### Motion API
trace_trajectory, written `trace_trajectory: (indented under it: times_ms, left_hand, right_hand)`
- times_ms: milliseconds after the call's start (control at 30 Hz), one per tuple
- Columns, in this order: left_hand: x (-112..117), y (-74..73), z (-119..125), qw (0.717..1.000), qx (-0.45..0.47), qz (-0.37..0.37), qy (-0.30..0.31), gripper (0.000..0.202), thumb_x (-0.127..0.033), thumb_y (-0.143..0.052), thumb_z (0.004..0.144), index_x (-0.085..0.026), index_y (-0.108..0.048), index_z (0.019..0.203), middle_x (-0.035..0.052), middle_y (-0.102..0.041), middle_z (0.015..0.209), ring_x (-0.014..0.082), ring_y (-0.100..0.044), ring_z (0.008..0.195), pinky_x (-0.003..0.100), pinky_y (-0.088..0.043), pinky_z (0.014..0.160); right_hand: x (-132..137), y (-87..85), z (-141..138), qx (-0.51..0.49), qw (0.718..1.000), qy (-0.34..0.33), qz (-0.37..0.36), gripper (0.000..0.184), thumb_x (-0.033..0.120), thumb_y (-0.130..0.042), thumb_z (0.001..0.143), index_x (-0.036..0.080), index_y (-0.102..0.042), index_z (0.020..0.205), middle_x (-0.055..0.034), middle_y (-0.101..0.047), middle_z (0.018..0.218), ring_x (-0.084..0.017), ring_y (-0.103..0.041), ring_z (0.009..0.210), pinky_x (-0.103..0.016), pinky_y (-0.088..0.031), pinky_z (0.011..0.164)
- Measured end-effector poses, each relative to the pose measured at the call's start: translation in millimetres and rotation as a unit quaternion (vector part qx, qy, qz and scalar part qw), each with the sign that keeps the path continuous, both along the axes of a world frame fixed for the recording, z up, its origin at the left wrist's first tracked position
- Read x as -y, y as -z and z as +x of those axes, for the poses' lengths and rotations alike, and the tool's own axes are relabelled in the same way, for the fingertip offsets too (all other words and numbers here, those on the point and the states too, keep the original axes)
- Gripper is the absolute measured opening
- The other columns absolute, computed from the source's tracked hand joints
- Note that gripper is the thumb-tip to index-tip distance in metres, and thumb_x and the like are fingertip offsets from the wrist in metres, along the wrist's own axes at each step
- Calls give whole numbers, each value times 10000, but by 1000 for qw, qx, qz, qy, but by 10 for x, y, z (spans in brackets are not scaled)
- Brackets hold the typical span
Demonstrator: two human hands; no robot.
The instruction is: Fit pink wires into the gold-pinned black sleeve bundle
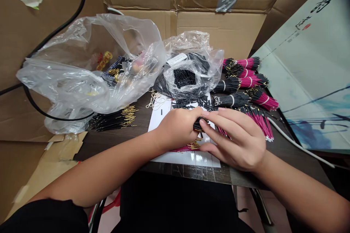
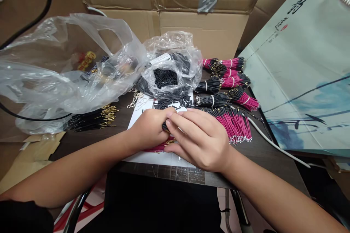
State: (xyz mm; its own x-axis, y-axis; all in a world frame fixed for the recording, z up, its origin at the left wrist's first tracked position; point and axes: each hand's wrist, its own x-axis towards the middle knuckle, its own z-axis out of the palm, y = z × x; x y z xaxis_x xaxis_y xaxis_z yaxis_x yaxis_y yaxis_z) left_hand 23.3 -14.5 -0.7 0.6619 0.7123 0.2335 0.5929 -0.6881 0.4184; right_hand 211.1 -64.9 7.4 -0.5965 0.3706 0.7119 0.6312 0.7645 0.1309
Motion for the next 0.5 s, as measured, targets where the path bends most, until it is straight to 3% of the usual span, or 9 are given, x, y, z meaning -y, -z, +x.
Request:
trace_trajectory:
  times_ms: [133,233,400,500]
  left_hand:
    - [-38,28,-7,999,25,-25,-14,257,-183,-481,763,-186,-585,997,38,-680,762,209,-631,669,283,-415,584]
    - [-46,18,-9,994,75,-76,11,225,-137,-492,741,-172,-589,941,24,-666,764,168,-600,660,257,-415,602]
    - [-26,-41,-14,973,159,-137,93,118,-97,-504,773,-158,-572,849,-10,-619,747,97,-527,640,203,-396,615]
    - [-21,-52,-16,965,187,-145,112,114,-81,-518,774,-155,-571,843,-21,-598,738,78,-489,622,188,-381,605]
  right_hand:
    - [-47,41,11,-14,999,4,-48,540,450,-704,764,161,-607,1210,-119,-583,1291,-281,-530,1178,-473,-477,1021]
    - [-101,40,46,-57,995,12,-75,535,463,-638,814,144,-590,1241,-156,-544,1325,-306,-505,1199,-508,-455,1011]
    - [-176,43,105,-133,984,26,-112,305,211,-684,782,180,-667,1085,-108,-659,1108,-232,-598,1012,-441,-493,902]
    - [-194,67,114,-160,977,3,-143,277,105,-704,737,184,-673,1001,-70,-689,985,-187,-622,909,-382,-512,823]
